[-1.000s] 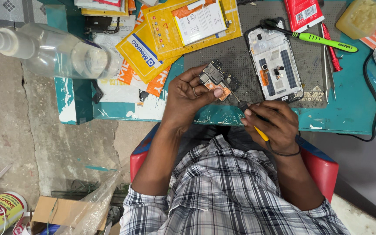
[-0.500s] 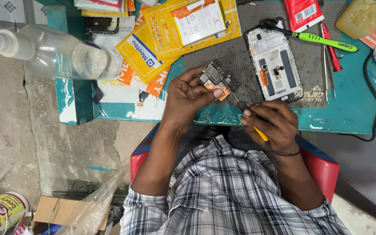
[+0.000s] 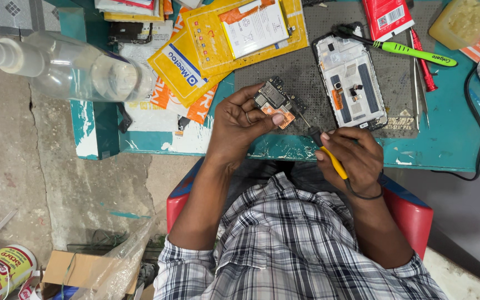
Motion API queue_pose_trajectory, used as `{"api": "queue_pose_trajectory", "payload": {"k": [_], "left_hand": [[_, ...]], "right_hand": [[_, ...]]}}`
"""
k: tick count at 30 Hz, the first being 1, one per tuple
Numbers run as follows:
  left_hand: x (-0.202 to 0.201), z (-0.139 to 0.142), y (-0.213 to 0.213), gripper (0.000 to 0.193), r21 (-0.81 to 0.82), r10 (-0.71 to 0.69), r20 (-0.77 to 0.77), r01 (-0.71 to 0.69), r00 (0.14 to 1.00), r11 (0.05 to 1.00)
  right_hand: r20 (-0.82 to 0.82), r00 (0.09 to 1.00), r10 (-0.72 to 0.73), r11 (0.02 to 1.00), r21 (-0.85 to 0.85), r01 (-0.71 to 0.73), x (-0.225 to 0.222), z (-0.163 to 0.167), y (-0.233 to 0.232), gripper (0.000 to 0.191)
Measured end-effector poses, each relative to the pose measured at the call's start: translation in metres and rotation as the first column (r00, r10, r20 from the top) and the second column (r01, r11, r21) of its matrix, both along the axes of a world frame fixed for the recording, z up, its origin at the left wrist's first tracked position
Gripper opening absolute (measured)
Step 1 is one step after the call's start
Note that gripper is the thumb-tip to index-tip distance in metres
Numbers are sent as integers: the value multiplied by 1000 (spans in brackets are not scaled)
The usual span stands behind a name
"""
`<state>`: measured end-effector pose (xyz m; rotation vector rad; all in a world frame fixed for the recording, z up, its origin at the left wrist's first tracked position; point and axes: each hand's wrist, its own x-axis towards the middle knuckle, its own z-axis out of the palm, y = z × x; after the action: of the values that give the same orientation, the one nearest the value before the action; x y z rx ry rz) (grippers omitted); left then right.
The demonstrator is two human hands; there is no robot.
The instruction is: The person sits at a repair workbench and solders a small component onto a disassembled phone motherboard, holding the board in one hand and a soldering iron in the other. They reposition the board and continue soldering different points, with a disassembled phone body and tools on the bench.
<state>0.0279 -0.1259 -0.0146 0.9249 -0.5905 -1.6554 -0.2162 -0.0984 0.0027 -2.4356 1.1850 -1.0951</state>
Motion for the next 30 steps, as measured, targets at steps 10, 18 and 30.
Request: {"api": "queue_pose_trajectory", "payload": {"k": [10, 18, 30], "left_hand": [[0, 1, 0, 62, 1, 3, 11, -3, 1000, 1000], [0, 1, 0, 59, -11, 3, 10, -3, 1000, 1000], [-6, 3, -6, 49, -3, 97, 6, -97, 995, 995]], "right_hand": [[28, 1000, -1, 1000, -4, 1, -1, 1, -2, 24], [2, 999, 49, 999, -9, -49, -5, -4, 1, 26], [392, 908, -149, 986, -15, 168, -22, -32, 13, 36]]}}
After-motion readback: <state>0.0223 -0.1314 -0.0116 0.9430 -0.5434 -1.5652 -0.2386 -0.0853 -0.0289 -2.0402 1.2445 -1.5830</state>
